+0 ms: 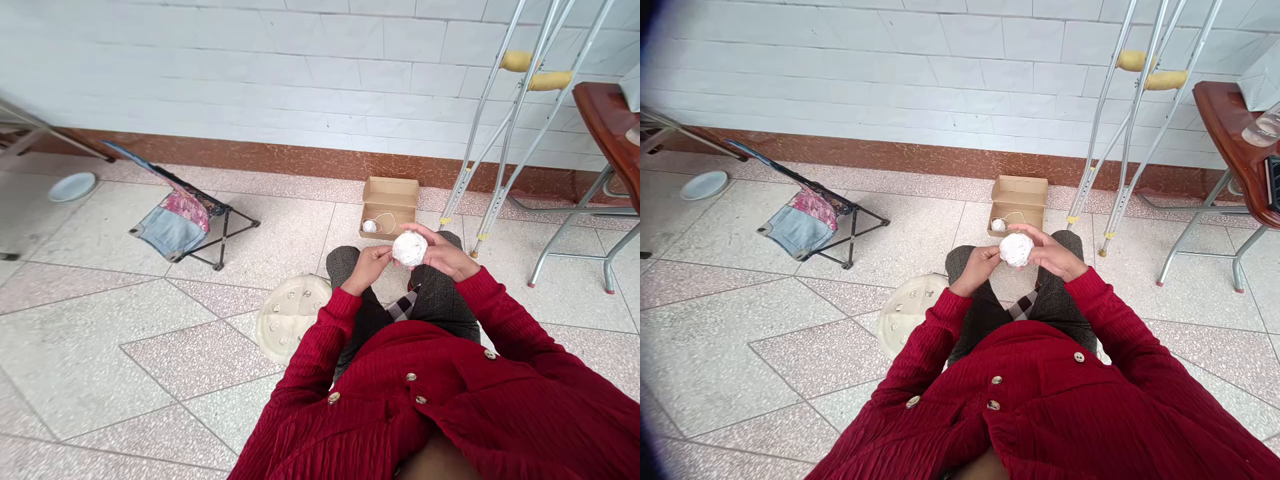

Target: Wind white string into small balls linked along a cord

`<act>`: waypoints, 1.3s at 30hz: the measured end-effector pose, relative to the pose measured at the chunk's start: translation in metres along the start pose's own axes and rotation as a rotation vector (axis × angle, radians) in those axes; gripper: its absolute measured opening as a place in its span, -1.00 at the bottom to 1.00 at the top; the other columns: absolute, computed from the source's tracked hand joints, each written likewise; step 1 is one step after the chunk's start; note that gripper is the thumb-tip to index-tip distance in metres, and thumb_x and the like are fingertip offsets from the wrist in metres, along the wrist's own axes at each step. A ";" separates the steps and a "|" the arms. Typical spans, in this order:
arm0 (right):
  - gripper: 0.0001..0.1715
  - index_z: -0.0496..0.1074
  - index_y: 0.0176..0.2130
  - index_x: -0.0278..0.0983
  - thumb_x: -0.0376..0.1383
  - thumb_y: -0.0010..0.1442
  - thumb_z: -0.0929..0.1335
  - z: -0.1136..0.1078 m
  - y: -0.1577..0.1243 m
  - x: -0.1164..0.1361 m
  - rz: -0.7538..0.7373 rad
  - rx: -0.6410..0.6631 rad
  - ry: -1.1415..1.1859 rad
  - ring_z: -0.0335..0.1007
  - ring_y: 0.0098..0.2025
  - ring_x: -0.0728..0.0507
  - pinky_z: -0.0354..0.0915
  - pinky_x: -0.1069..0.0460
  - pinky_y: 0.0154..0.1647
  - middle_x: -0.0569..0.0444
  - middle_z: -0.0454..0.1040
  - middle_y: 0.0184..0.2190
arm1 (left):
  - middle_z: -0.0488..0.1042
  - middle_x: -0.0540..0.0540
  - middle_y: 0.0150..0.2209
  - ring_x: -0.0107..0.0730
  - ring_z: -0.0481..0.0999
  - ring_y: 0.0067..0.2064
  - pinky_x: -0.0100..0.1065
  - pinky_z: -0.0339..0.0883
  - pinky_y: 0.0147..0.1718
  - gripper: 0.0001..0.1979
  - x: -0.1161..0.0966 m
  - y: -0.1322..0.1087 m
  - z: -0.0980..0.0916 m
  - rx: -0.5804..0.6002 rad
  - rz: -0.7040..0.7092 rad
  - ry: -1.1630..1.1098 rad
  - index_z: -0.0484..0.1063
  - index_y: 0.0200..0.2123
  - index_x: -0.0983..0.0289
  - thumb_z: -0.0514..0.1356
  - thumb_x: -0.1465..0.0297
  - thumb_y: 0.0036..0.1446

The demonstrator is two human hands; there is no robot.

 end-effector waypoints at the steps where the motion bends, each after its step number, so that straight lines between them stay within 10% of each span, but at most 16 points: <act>1: -0.28 0.37 0.11 -0.12 -0.36 -0.05 0.50 -0.003 0.004 0.007 -0.034 -0.034 0.003 0.50 -0.17 -0.15 0.53 -0.02 -0.28 0.03 0.50 -0.02 | 0.58 0.06 -0.40 -0.36 0.51 -0.31 -0.37 0.34 -0.19 -0.54 0.000 -0.001 0.004 0.010 0.005 -0.011 0.55 -0.46 0.33 0.15 0.10 0.29; 5: -0.45 0.38 0.02 -0.13 -0.24 0.01 0.46 -0.038 0.017 0.032 -0.167 -0.287 -0.144 0.48 -0.24 -0.11 0.48 -0.02 -0.29 0.08 0.49 -0.07 | 0.57 0.05 -0.41 -0.37 0.51 -0.31 -0.38 0.31 -0.18 -0.56 0.002 -0.011 0.021 0.066 -0.004 0.041 0.53 -0.47 0.32 0.12 0.15 0.32; 11: -0.44 0.45 -0.08 -0.22 -0.19 -0.12 0.50 -0.089 0.011 0.032 -0.214 -0.718 -1.002 0.34 -0.16 -0.18 0.36 -0.12 -0.09 0.03 0.36 -0.17 | 0.54 0.05 -0.44 -0.36 0.48 -0.33 -0.35 0.29 -0.21 -0.65 -0.018 -0.021 0.021 0.109 0.086 0.349 0.54 -0.47 0.29 0.15 0.29 0.33; 14: -0.46 0.48 -0.09 -0.23 -0.22 -0.13 0.50 -0.085 0.012 -0.013 -0.079 -0.587 -1.071 0.33 -0.21 -0.16 0.35 -0.14 -0.07 0.06 0.36 -0.22 | 0.57 0.06 -0.40 -0.33 0.48 -0.31 -0.27 0.31 -0.09 -0.70 -0.037 -0.015 0.000 0.021 0.166 0.432 0.58 -0.38 0.27 0.14 0.31 0.35; 18: -0.41 0.48 -0.03 -0.23 -0.31 -0.12 0.49 -0.051 0.005 -0.081 0.198 -0.177 -0.559 0.38 -0.31 -0.09 0.41 -0.02 -0.30 0.09 0.43 -0.25 | 0.61 0.08 -0.35 -0.30 0.51 -0.26 -0.22 0.32 -0.01 -0.74 -0.040 -0.006 -0.012 0.021 0.196 0.397 0.60 -0.35 0.26 0.17 0.31 0.32; 22: -0.34 0.43 0.05 -0.20 -0.38 -0.07 0.51 -0.012 -0.010 -0.080 0.272 0.071 -0.071 0.50 -0.23 -0.11 0.50 -0.02 -0.27 0.08 0.51 -0.17 | 0.63 0.12 -0.26 -0.27 0.56 -0.20 -0.30 0.38 -0.12 -0.70 -0.021 -0.002 -0.014 -0.022 0.139 0.178 0.61 -0.34 0.29 0.20 0.22 0.28; 30: -0.50 0.40 -0.05 -0.23 -0.24 -0.01 0.49 -0.024 0.009 -0.016 -0.021 -0.180 0.034 0.53 -0.30 -0.14 0.47 -0.02 -0.32 0.02 0.57 -0.20 | 0.61 0.05 -0.37 -0.35 0.53 -0.30 -0.37 0.33 -0.19 -0.61 0.011 -0.010 0.014 0.044 -0.037 0.046 0.60 -0.40 0.33 0.16 0.16 0.28; 36: -0.44 0.38 -0.15 -0.22 -0.16 -0.17 0.52 -0.089 0.008 0.023 -0.205 -0.730 -0.776 0.38 -0.24 -0.15 0.35 -0.03 -0.28 0.05 0.41 -0.19 | 0.54 0.02 -0.45 -0.42 0.46 -0.36 -0.39 0.27 -0.24 -0.62 -0.003 -0.024 0.038 0.185 0.001 0.234 0.54 -0.48 0.31 0.13 0.28 0.33; 39: -0.46 0.41 -0.18 -0.24 -0.21 -0.21 0.53 -0.093 0.012 0.001 -0.119 -0.675 -1.056 0.34 -0.21 -0.16 0.34 -0.09 -0.15 0.07 0.38 -0.22 | 0.54 0.05 -0.43 -0.39 0.47 -0.33 -0.37 0.28 -0.21 -0.64 -0.019 -0.022 0.025 0.133 0.073 0.368 0.55 -0.45 0.29 0.12 0.29 0.34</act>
Point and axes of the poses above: each hand's wrist, its own y-axis towards the middle knuckle, its own z-axis out of the palm, x = y × z, the point moved 10 cm from there along y, towards the middle knuckle
